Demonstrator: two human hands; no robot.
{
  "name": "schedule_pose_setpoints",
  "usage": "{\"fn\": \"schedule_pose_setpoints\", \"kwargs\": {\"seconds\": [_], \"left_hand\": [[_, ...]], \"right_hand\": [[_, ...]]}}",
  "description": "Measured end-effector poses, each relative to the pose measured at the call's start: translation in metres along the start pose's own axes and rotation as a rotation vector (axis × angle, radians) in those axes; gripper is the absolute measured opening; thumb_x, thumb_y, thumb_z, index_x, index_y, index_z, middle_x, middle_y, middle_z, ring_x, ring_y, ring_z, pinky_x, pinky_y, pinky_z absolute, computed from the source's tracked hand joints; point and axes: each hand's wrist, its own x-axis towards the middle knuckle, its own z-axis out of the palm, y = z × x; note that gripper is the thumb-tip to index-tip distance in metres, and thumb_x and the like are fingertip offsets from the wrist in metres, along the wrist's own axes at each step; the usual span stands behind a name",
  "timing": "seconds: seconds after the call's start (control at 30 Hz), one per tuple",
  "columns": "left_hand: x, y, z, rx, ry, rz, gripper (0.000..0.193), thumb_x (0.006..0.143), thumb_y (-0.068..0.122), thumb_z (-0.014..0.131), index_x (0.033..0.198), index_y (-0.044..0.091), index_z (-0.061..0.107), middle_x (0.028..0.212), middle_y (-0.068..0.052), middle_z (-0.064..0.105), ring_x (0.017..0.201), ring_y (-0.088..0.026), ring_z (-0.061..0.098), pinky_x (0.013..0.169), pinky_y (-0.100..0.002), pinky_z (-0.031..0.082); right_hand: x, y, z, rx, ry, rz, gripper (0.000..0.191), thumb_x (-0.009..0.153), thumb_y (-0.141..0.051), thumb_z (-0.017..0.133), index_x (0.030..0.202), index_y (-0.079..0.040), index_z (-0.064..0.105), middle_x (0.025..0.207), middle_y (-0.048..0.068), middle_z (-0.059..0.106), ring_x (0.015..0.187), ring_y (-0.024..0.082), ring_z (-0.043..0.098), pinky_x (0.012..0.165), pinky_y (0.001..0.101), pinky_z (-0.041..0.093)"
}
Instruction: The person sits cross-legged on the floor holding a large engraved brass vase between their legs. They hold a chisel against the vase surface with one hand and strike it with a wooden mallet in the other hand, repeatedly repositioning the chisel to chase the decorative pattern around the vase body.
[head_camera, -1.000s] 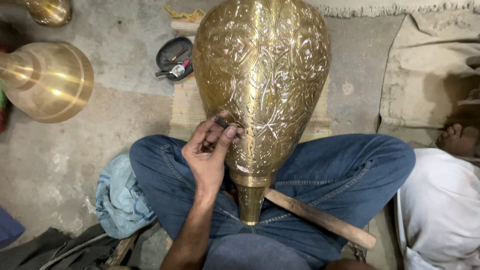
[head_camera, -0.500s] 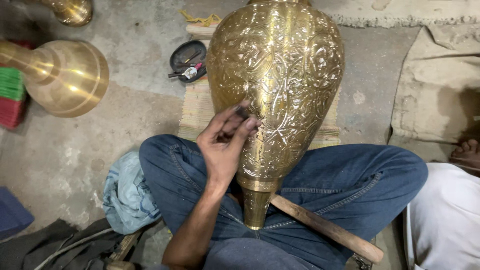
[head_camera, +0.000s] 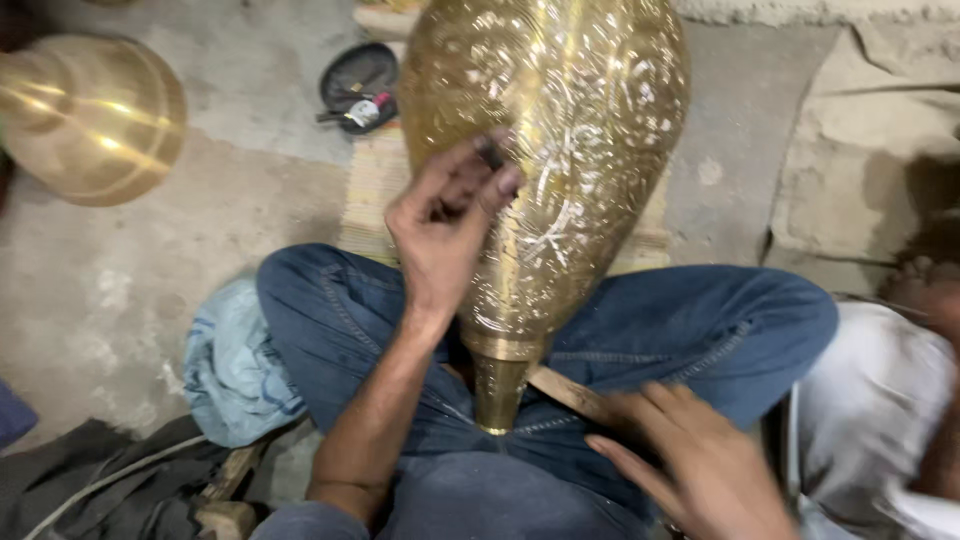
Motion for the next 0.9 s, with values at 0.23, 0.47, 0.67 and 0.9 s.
{"fn": "schedule_pose_setpoints", "kwargs": {"seconds": [0.23,0.47,0.67,0.9], "left_hand": [[0.010,-0.003,0.028,-0.288,0.014,0.084,0.037,0.104,0.005,0.076,0.139,0.006,0.063,0.101,-0.008,0.078,0.092,-0.012,0.078,0.081,-0.023,0.068],[0.006,0.000,0.025,-0.333,0.025,0.098,0.036,0.105,0.001,0.075,0.138,0.001,0.061,0.113,-0.010,0.076,0.100,-0.013,0.077,0.087,-0.024,0.069],[0.001,0.003,0.020,-0.232,-0.003,0.085,0.037,0.103,0.000,0.076,0.137,0.000,0.062,0.106,-0.009,0.079,0.093,-0.012,0.078,0.080,-0.023,0.068],[-0.006,0.009,0.013,-0.189,-0.058,0.108,0.035,0.101,-0.001,0.077,0.134,0.001,0.064,0.124,-0.011,0.075,0.102,-0.014,0.078,0.085,-0.026,0.070]], "right_hand": [[0.008,-0.004,0.028,-0.040,-0.012,0.065,0.053,0.077,-0.040,0.073,0.118,-0.008,0.062,0.115,0.018,0.068,0.103,0.041,0.068,0.081,0.0488,0.056],[0.018,0.026,-0.061,0.665,-0.034,0.488,0.055,0.088,-0.034,0.073,0.133,-0.008,0.056,0.103,0.013,0.071,0.084,0.029,0.069,0.070,0.0415,0.059],[0.106,0.034,-0.089,0.323,0.641,0.094,0.057,0.099,-0.014,0.085,0.138,-0.002,0.046,0.127,0.019,0.066,0.118,0.033,0.069,0.095,0.0435,0.057],[0.181,0.049,-0.103,-0.212,0.754,-0.143,0.056,0.086,-0.003,0.085,0.135,-0.002,0.057,0.107,0.017,0.067,0.097,0.038,0.066,0.079,0.0487,0.052]]}}
